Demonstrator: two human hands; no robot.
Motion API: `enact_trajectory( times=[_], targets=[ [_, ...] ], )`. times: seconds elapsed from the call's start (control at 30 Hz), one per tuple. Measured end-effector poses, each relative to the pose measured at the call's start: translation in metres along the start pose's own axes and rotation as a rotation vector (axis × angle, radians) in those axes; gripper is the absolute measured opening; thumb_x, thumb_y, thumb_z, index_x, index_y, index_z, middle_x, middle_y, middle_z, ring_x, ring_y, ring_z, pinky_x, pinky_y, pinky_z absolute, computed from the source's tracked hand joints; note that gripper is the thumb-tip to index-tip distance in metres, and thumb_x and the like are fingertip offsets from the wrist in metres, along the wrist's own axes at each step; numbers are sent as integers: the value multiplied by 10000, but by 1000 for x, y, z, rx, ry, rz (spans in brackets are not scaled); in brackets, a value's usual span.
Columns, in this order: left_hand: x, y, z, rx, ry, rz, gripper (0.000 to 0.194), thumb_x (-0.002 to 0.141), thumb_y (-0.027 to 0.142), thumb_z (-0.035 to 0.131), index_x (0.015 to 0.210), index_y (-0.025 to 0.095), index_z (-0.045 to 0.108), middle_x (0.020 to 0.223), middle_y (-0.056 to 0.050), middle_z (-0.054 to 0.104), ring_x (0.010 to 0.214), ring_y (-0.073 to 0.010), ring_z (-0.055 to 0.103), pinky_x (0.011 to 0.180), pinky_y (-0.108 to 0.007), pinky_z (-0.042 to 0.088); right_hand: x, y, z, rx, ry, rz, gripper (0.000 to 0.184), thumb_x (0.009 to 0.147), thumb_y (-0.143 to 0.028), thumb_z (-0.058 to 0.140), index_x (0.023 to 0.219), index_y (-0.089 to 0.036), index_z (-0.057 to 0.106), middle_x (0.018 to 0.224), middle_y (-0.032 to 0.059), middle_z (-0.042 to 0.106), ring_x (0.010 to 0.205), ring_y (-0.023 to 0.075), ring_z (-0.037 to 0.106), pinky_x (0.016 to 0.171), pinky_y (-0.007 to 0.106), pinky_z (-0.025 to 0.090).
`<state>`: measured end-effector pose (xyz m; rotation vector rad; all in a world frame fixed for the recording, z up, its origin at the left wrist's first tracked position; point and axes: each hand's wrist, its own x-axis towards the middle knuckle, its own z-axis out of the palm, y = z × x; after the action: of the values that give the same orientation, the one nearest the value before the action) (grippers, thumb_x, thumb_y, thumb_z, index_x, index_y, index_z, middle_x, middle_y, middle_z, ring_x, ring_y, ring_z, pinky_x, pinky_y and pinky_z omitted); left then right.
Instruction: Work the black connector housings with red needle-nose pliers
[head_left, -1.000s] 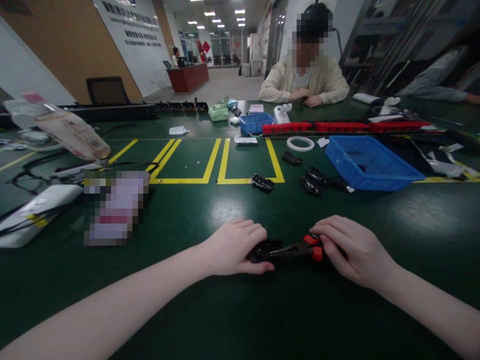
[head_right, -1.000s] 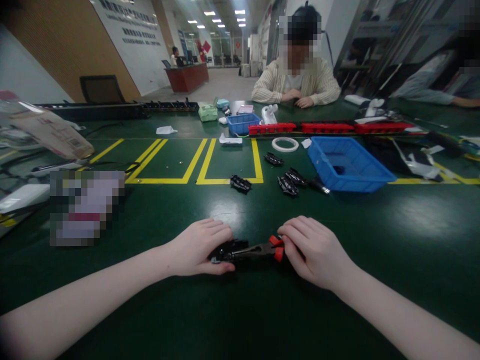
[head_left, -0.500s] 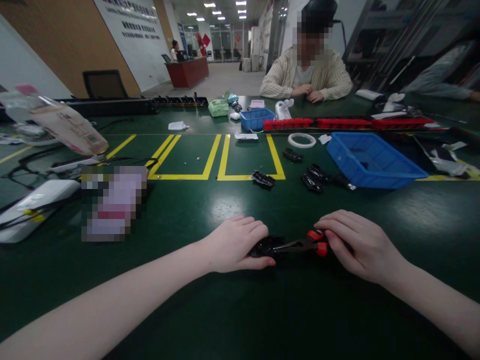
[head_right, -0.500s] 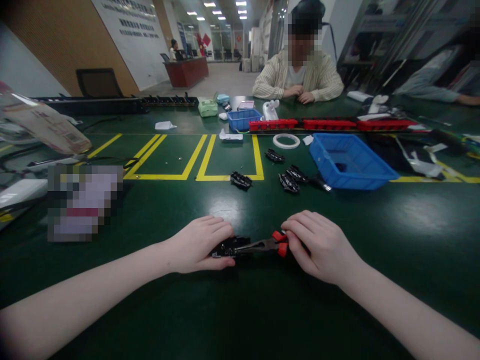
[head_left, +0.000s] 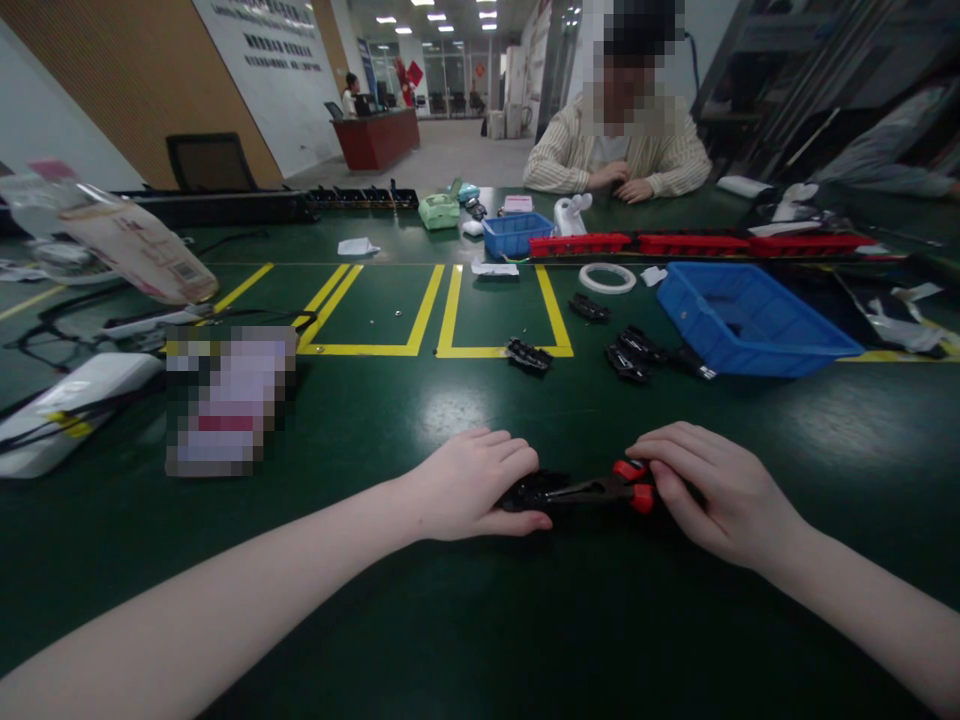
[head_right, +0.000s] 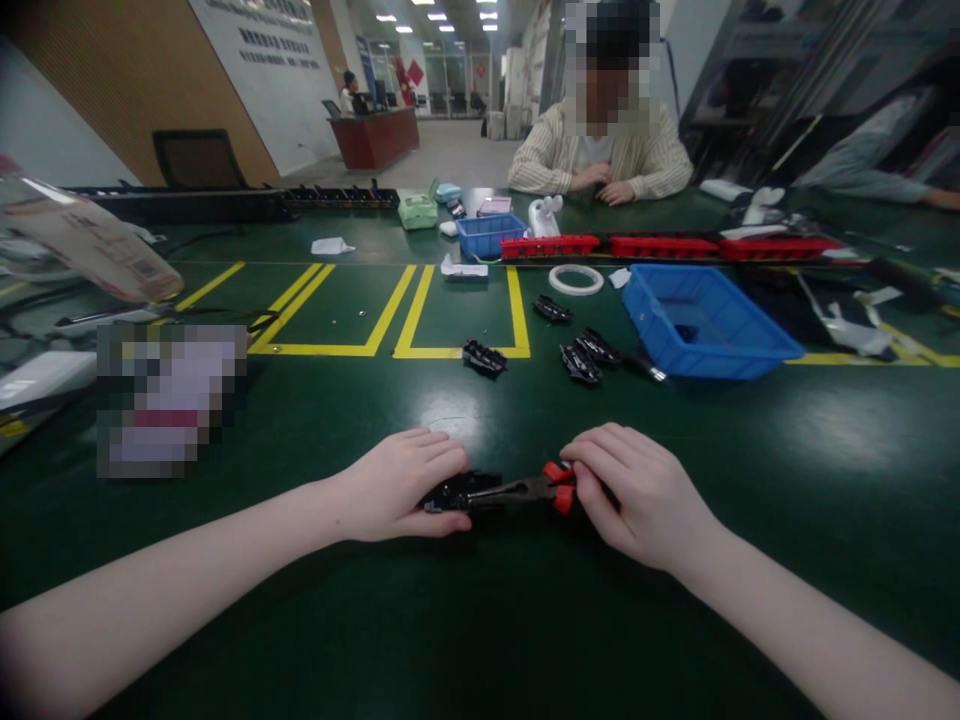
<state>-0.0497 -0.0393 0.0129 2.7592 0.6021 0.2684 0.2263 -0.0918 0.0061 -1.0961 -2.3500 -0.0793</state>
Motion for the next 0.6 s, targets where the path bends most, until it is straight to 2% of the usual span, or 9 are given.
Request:
enact_trajectory(
  times=[0.37, 0.6],
  targets=[
    [1, 1, -1, -6, -19, -17, 352, 895, 526, 542, 893, 174, 533, 835, -8, 599, 739, -172, 567, 651, -281, 411, 1, 3, -2, 21, 41, 22, 178, 897, -175, 446, 972, -187, 607, 872, 75, 674, 780, 184, 631, 644, 327, 525],
    [0, 1, -1, -17, 1, -7, 345, 890, 507, 567, 900, 162, 546, 839, -11, 603, 730, -169, 558, 637, -274, 398, -2, 4, -1, 35, 9, 39, 166, 911, -172, 434, 966, -188, 590, 867, 67, 657, 775, 171, 611, 645, 315, 511]
  ],
)
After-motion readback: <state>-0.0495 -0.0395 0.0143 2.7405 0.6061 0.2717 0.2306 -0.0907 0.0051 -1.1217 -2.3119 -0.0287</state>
